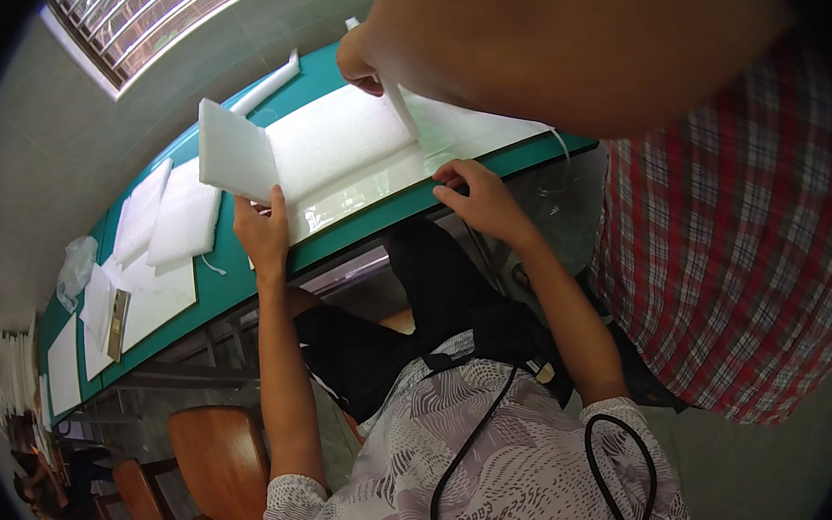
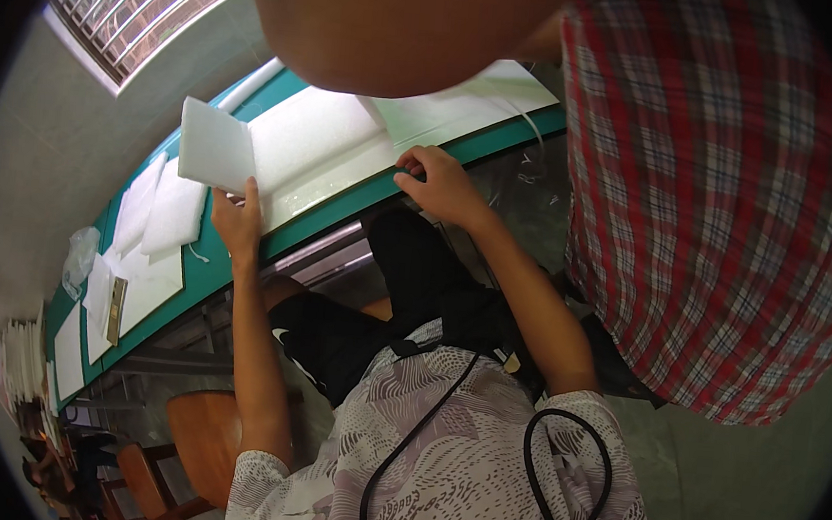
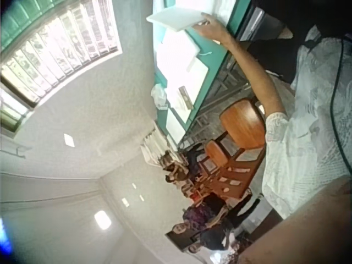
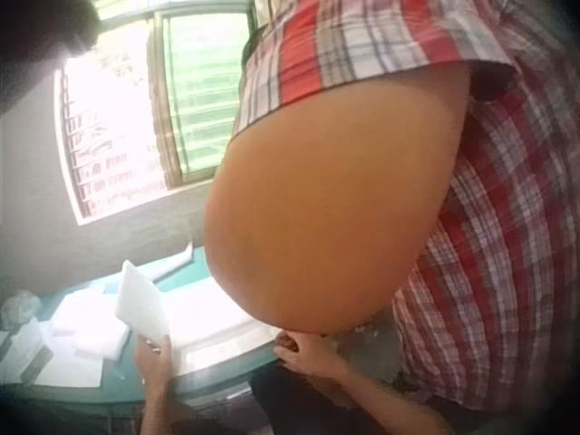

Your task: The person positions and holds foam panels together by hand while hot glue is applied with a glue gun to join the pieces.

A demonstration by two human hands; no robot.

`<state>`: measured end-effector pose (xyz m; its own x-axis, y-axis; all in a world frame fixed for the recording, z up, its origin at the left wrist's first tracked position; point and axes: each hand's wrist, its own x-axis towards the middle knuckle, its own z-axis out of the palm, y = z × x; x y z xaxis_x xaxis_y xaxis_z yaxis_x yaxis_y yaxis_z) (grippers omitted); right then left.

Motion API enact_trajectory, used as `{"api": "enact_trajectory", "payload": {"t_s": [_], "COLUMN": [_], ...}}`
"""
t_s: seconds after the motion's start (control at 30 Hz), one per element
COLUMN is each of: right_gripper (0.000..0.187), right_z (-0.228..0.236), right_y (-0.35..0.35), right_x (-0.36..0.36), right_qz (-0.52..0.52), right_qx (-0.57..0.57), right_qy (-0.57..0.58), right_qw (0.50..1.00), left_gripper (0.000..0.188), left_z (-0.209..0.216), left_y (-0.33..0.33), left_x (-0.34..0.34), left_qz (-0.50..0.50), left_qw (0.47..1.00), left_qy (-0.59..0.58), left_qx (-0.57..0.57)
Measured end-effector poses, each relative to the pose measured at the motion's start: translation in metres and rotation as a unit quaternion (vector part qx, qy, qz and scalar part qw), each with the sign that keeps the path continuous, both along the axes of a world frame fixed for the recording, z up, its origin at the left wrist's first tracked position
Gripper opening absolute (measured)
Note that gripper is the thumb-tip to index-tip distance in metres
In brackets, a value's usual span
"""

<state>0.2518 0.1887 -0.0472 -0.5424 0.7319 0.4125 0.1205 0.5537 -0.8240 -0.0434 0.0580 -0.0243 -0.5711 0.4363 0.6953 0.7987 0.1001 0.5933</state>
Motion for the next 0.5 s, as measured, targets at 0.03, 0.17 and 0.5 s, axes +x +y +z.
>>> {"api": "enact_trajectory", "payload": {"t_s": [0.03, 0.17, 0.5], "right_gripper": [0.027, 0.026, 0.025], "right_z": [-0.001, -0.012, -0.028], "right_y": [0.001, 0.008, 0.01], "right_x": [0.0, 0.002, -0.006], "right_qz": [0.001, -0.012, 0.001], "right_qx": [-0.01, 0.03, 0.098], "right_qy": [0.011, 0.019, 0.033], "right_qw": [1.0, 0.999, 0.995], "left_gripper": [0.045, 0.046, 0.047], "left_z": [-0.001, -0.009, -0.008], "left_y": [0.001, 0.008, 0.004], "left_x": [0.0, -0.004, -0.006], "left_qz": [0.005, -0.011, 0.023], "left_qw": [1.0, 1.0, 1.0], "left_qy": [0.008, 0.019, 0.002], "left_qx": [-0.001, 0.022, -0.021]}}
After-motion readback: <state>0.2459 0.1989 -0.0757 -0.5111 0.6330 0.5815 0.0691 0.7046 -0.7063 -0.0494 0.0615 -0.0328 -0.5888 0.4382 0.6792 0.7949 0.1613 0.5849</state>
